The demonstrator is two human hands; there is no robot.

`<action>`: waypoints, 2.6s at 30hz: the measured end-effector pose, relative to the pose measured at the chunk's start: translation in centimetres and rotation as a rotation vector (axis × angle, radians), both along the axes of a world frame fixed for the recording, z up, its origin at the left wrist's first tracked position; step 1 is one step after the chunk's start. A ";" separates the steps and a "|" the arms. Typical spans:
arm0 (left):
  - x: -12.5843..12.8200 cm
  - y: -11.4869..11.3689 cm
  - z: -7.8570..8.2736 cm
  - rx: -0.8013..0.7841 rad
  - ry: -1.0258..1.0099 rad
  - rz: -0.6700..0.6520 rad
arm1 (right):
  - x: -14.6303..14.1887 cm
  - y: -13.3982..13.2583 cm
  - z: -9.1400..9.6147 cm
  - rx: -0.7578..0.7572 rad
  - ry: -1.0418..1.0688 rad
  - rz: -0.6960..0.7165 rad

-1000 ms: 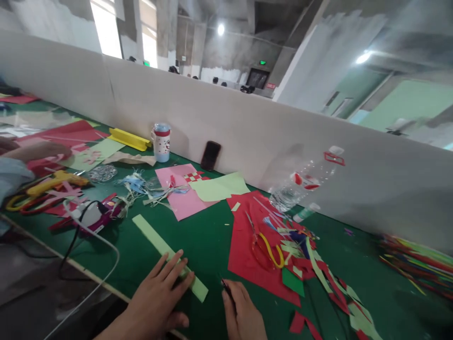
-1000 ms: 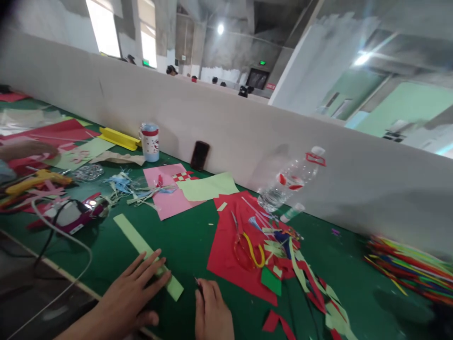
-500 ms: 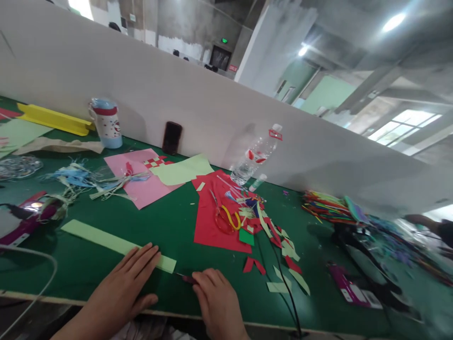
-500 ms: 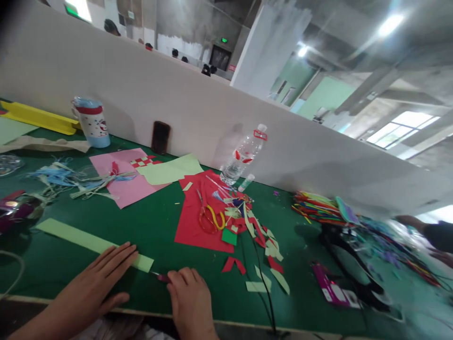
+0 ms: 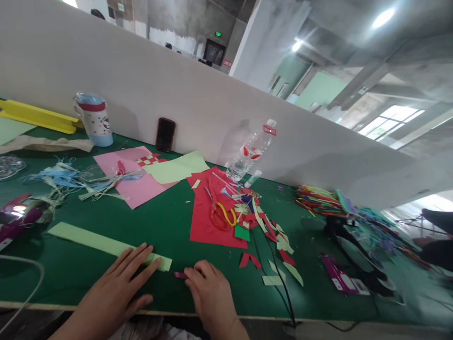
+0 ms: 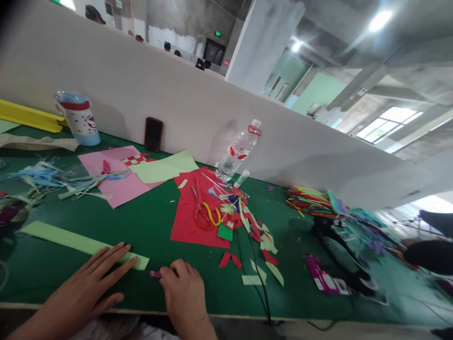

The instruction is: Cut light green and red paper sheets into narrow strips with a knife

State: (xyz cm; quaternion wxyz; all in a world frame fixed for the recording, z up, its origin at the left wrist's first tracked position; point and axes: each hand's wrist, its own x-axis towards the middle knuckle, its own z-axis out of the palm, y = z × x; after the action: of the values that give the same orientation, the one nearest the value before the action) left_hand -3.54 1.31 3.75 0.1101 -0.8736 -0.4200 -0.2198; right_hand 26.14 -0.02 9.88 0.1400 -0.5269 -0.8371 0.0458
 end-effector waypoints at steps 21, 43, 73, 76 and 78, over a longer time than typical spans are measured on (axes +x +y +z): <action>0.1 -0.1 0.4 0.026 0.012 -0.008 | 0.0 0.4 -0.7 0.024 0.012 -0.013; 0.1 -1.7 0.8 0.009 0.064 0.125 | -0.1 2.2 -1.1 0.168 0.077 -0.027; 0.3 -2.1 -0.3 -0.092 -0.116 0.152 | 0.7 0.5 0.4 0.079 0.144 0.089; 0.1 -2.0 -0.1 -0.051 -0.055 0.114 | 0.5 0.6 0.3 0.094 0.116 0.084; 0.0 -2.0 -0.1 -0.048 -0.046 0.120 | 0.5 0.7 0.3 0.094 0.103 0.084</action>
State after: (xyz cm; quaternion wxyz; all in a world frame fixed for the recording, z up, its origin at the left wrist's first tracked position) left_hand -3.52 -0.64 3.64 0.0921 -0.8440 -0.4790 -0.2228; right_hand 26.63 0.68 10.14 0.2056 -0.4810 -0.8514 0.0393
